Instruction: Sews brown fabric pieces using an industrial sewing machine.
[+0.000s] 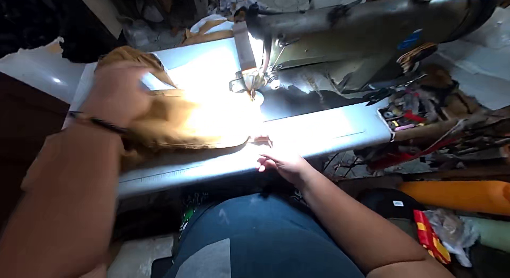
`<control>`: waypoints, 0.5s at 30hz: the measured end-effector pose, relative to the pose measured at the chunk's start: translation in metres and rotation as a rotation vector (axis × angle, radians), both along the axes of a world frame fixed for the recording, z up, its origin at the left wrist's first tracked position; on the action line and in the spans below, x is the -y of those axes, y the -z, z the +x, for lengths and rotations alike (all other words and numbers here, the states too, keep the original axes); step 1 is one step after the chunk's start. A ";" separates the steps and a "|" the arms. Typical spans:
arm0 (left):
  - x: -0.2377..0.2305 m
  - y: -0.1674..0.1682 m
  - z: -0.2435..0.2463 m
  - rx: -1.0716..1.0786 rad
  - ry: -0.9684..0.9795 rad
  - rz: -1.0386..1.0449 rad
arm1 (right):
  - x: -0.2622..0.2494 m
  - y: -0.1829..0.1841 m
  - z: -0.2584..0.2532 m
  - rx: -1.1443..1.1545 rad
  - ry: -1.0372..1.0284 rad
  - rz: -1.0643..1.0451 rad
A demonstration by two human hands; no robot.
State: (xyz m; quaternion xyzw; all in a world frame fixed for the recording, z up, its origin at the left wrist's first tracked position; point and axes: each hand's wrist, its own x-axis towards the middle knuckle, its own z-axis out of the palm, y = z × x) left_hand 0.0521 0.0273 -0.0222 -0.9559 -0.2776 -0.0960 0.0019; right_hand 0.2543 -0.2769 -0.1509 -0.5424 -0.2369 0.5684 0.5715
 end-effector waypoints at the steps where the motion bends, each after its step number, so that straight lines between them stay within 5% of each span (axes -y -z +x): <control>1: 0.033 0.011 0.028 0.073 0.218 -0.045 | 0.001 0.001 0.002 0.040 -0.007 0.023; 4: 0.105 0.063 0.103 0.187 0.542 -0.438 | 0.003 -0.001 0.004 0.101 0.104 0.048; 8: 0.123 0.125 0.151 0.164 0.263 -0.404 | 0.009 -0.003 0.003 -0.085 0.228 0.020; 11: 0.134 0.138 0.148 0.156 0.163 -0.355 | 0.009 -0.001 0.006 -0.033 0.195 0.028; 13: 0.139 0.136 0.142 0.137 0.141 -0.416 | 0.007 0.006 0.012 0.307 0.137 0.107; 15: 0.141 0.139 0.140 0.156 0.139 -0.516 | 0.005 0.010 0.019 0.929 0.108 0.181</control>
